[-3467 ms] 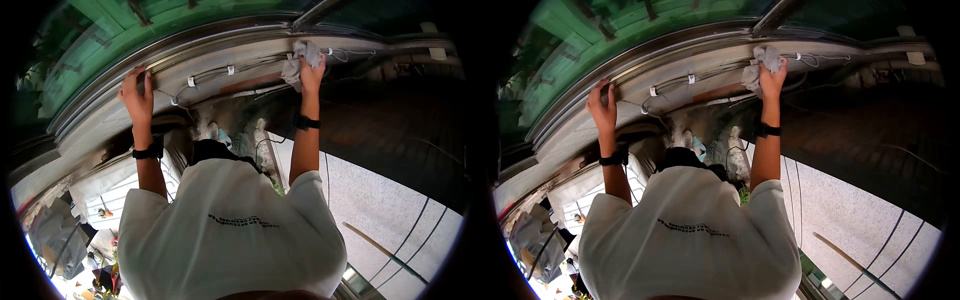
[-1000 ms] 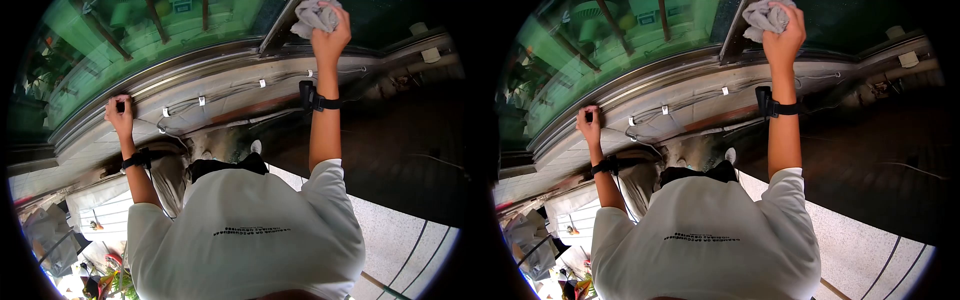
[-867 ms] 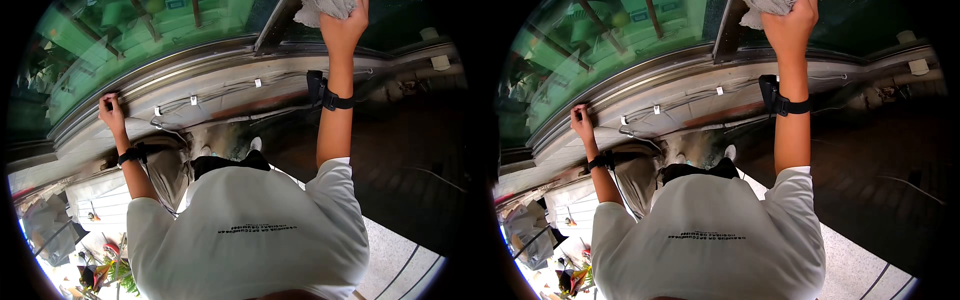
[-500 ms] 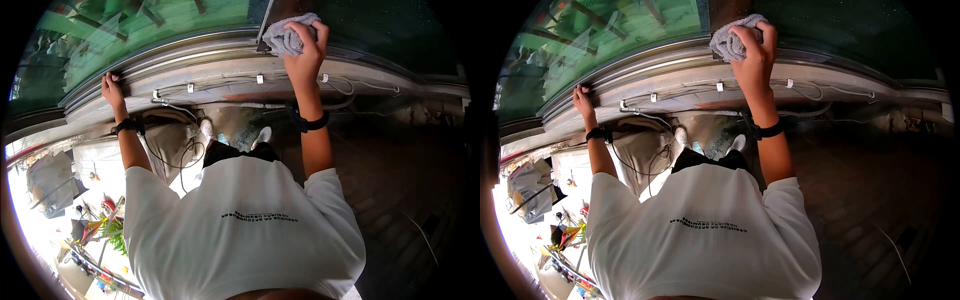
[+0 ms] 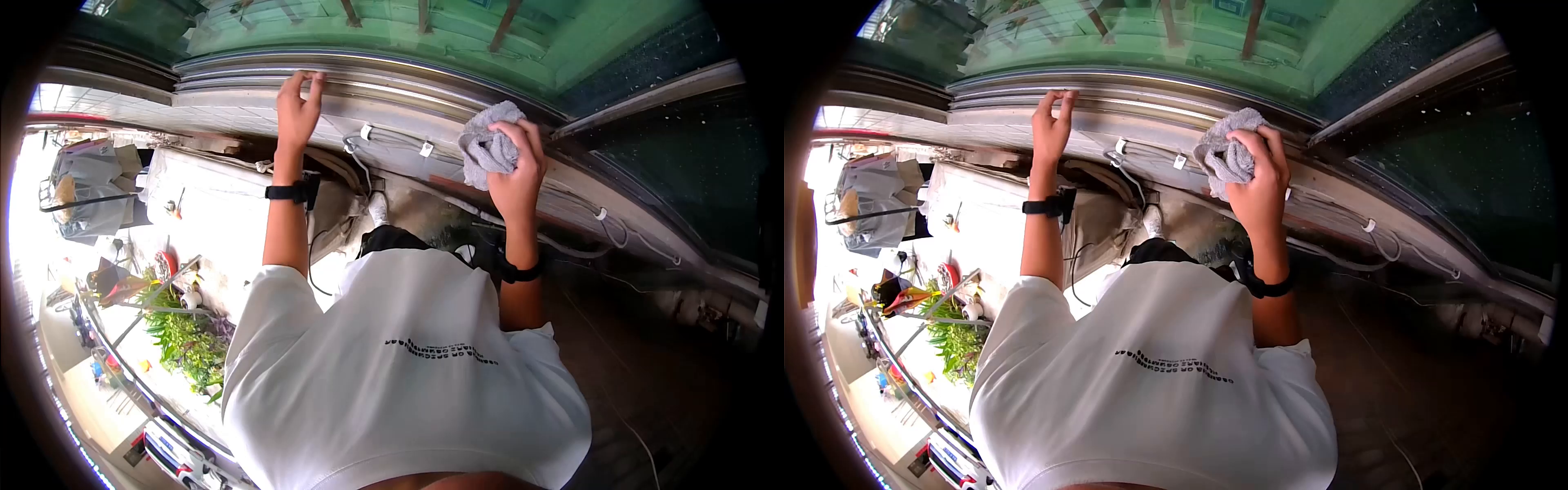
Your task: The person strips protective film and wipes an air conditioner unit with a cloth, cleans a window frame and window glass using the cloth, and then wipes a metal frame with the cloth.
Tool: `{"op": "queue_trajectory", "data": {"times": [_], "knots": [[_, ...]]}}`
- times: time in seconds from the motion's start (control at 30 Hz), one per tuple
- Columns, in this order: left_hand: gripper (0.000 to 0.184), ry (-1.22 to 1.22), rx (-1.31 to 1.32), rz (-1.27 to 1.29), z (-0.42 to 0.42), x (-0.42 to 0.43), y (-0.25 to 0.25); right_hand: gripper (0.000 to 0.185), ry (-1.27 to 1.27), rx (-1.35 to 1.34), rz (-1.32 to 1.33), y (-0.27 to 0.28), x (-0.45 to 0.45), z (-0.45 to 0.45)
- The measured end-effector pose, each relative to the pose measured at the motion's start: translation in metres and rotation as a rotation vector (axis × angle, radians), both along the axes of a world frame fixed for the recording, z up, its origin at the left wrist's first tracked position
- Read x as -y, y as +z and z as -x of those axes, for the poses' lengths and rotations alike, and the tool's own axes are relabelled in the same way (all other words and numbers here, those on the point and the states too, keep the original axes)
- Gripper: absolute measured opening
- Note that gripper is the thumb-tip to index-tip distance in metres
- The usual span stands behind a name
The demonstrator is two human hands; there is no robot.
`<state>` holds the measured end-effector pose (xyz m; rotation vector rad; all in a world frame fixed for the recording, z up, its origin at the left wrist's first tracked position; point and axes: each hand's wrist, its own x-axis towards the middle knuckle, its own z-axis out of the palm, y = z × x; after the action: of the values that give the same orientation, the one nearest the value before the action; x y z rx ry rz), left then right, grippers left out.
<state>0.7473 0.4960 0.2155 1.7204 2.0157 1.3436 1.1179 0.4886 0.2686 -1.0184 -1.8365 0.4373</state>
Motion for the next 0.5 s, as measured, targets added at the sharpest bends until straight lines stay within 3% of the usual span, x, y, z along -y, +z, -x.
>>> {"op": "queue_trajectory", "data": {"times": [0.03,0.17,0.2,0.27,0.33,0.37,0.43,0.5], "knots": [[0.028,-0.073,0.118,0.032,-0.028,0.019,0.018,0.037,0.022,-0.048,0.045,-0.004,0.001,0.003],[0.09,-0.614,0.703,0.065,-0.135,0.076,0.044,0.044,0.246,-0.373,0.368,-0.016,0.018,0.02],[0.093,-0.637,0.587,0.001,-0.158,0.083,0.042,0.046,0.349,-0.451,0.447,-0.004,0.03,0.029],[0.092,-0.636,0.522,-0.073,-0.178,0.086,0.033,0.059,0.54,-0.495,0.529,0.008,0.037,0.034],[0.083,-0.591,0.63,-0.097,-0.182,0.085,0.021,0.06,0.659,-0.217,0.435,0.028,0.03,0.015],[0.078,-0.627,0.554,-0.072,-0.176,0.084,0.019,0.06,0.711,-0.078,0.387,0.04,0.028,0.006],[0.071,-0.696,0.403,-0.022,-0.157,0.08,0.018,0.051,0.628,0.106,0.224,0.064,0.032,-0.009],[0.062,-0.501,0.236,-0.085,-0.151,0.078,0.022,0.044,0.537,0.31,-0.031,0.096,0.035,-0.028]]}}
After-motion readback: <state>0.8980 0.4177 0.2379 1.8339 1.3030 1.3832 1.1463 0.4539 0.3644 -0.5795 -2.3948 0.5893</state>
